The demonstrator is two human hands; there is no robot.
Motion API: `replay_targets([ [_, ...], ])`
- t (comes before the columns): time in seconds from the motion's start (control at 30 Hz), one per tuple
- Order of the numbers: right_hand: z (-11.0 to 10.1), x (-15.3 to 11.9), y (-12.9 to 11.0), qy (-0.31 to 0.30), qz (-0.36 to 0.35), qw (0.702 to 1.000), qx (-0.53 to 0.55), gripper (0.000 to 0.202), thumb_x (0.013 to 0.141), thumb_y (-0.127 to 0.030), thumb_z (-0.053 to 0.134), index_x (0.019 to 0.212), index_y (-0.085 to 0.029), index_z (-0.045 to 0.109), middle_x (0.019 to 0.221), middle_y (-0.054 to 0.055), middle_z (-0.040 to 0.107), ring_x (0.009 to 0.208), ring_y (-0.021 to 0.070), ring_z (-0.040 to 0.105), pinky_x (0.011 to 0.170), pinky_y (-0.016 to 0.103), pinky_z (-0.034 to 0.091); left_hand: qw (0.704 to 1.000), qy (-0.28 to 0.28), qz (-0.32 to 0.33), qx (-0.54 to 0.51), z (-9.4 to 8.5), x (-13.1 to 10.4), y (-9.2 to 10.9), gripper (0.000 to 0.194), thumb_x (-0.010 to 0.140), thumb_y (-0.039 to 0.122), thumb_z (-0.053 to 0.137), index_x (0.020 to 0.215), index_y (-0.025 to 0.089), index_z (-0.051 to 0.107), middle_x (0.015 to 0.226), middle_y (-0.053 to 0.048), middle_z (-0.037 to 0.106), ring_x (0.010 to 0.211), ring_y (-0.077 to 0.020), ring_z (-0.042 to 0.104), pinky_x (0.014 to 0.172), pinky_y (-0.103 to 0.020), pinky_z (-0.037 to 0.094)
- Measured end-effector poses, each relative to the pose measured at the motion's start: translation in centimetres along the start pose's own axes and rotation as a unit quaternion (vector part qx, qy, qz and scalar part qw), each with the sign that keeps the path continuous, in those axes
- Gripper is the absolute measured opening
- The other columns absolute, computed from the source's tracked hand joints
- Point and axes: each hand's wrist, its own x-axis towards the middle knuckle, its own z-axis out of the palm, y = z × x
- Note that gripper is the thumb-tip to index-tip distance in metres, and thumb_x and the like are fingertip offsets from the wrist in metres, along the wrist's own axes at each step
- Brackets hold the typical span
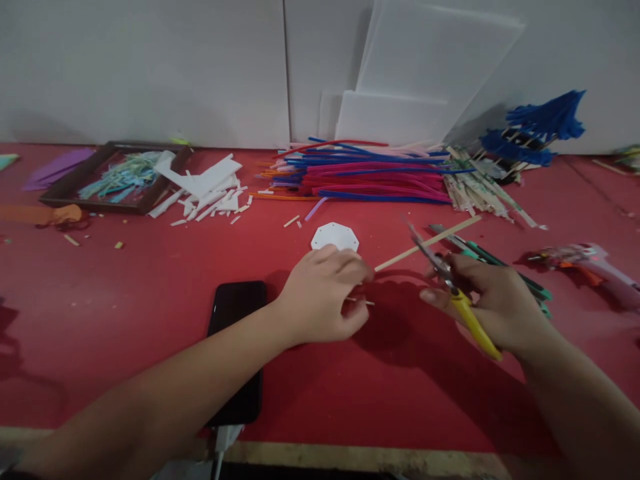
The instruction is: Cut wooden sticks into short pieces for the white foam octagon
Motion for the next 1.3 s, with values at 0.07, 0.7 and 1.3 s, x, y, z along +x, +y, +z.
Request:
replay_targets([
  [0.07,0.0,0.0,-0.4,-0.008,-0.018,1.0,-0.015,0.055,0.071,-0.074,0.058,0.058,-0.024,0.04,0.045,-0.005,0.04,0.041,0.0095,0.034,0.04,0.024,0.031,0.992,0.072,-0.05,-0.089,-0.1,0.0,0.2,0.023,0.078,0.019,0.052,0.099,0.014,0.061,0.102,-0.01,0.068,0.097,-0.0233,0.061,0.087,-0.038,0.049],
  [0.7,1.1,-0.8,-0.2,-0.044,-0.125,0.986,-0.099,0.039,0.082,-0.059,0.056,0.069,-0.025,0.042,0.061,0.001,0.054,0.051,0.0153,0.047,0.048,0.028,0.036,0.849,-0.02,-0.188,-0.494,0.6,0.4,0.1,0.009,0.075,0.024,0.07,0.08,0.016,0.071,0.086,-0.007,0.074,0.084,-0.0191,0.07,0.076,-0.03,0.055],
  [1.3,1.5,-1.7,-1.0,-0.025,-0.112,0.984,-0.138,0.044,0.081,-0.068,0.049,0.071,-0.026,0.041,0.057,0.002,0.057,0.049,0.0183,0.051,0.048,0.029,0.034,0.87,-0.012,-0.148,-0.47,0.2,0.5,0.2,0.004,0.072,0.016,0.067,0.075,0.016,0.071,0.078,-0.004,0.073,0.073,-0.0132,0.066,0.066,-0.023,0.051],
])
